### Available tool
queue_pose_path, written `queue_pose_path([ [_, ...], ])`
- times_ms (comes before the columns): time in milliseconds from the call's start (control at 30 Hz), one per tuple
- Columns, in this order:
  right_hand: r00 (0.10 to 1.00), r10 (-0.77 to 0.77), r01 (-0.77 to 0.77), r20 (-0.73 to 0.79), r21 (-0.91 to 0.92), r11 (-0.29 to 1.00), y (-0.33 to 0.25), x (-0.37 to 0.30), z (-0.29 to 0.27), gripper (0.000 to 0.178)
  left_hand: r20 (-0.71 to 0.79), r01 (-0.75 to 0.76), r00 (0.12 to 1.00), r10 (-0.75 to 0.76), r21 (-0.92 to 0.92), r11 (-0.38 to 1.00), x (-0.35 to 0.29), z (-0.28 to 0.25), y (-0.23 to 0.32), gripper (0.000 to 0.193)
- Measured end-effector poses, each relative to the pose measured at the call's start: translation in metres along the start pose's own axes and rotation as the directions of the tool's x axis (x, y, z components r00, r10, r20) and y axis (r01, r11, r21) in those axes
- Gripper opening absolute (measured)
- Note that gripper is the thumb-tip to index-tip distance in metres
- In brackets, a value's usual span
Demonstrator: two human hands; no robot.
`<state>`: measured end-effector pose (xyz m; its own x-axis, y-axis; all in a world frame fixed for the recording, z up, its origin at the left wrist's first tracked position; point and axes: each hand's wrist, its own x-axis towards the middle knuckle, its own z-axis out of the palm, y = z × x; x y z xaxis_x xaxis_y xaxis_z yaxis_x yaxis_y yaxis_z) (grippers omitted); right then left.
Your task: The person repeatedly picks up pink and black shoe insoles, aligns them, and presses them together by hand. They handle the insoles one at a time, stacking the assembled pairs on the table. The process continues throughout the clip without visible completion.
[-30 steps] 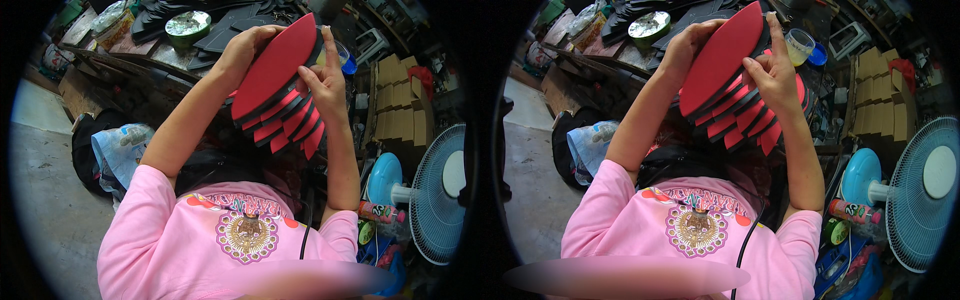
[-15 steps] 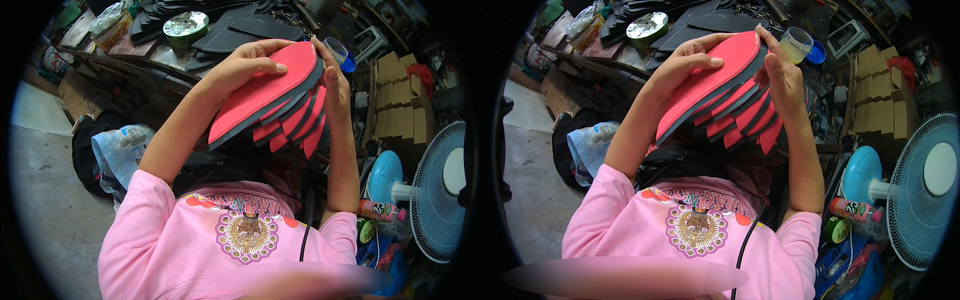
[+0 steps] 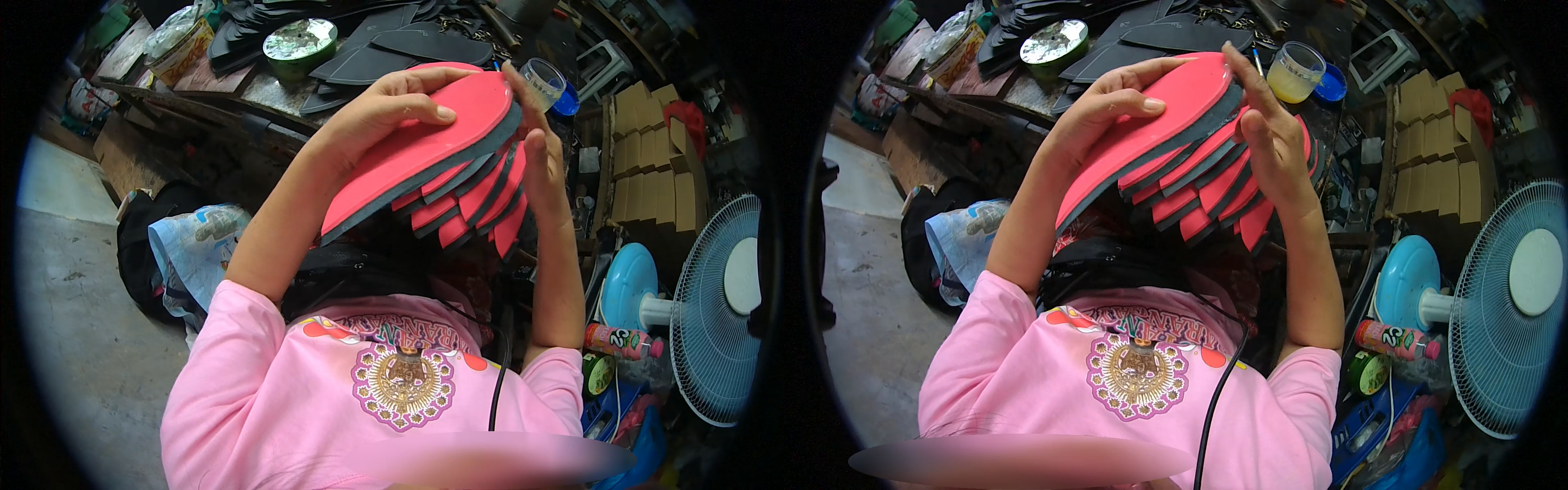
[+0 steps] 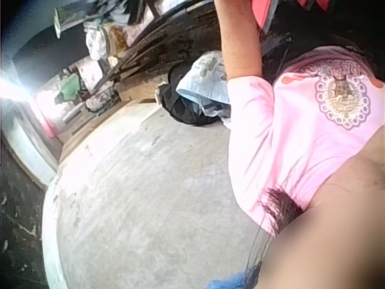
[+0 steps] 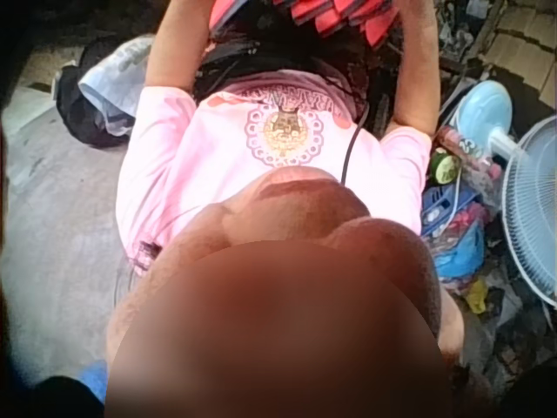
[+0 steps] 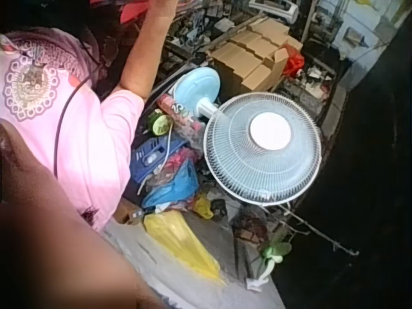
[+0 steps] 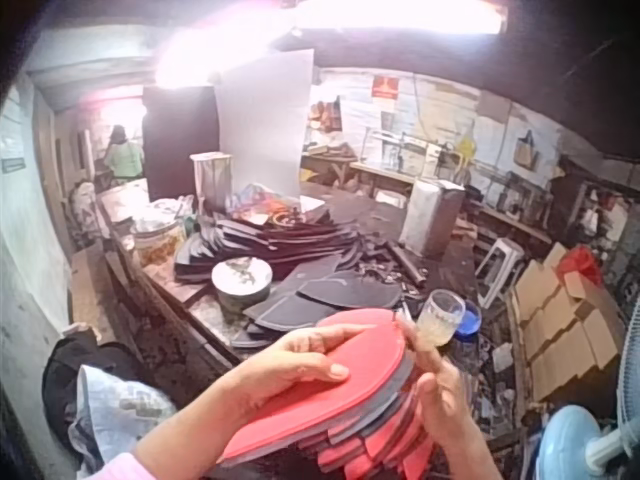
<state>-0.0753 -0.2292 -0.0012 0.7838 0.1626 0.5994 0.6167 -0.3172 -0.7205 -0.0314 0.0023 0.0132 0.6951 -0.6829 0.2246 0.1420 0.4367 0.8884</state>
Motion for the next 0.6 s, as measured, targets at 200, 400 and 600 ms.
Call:
queue_pose_path([
  [200, 0.983, -0.027, -0.003, 0.183, 0.159, 0.987, -0.002, -0.022, 0.017, 0.086, -0.048, 0.000, 0.999, 0.001, 0.021, 1.000, 0.005, -0.011, -0.006, 0.064],
  [400, 0.990, -0.079, 0.101, 0.121, -0.190, 0.977, -0.010, -0.022, 0.013, 0.080, -0.082, 0.015, 0.996, -0.019, -0.055, 0.998, 0.007, -0.015, -0.011, 0.059],
  [600, 0.980, -0.104, 0.166, 0.169, -0.416, 0.894, -0.024, -0.030, 0.025, 0.078, -0.119, -0.010, 0.993, 0.009, -0.009, 1.000, 0.009, -0.012, -0.015, 0.058],
])
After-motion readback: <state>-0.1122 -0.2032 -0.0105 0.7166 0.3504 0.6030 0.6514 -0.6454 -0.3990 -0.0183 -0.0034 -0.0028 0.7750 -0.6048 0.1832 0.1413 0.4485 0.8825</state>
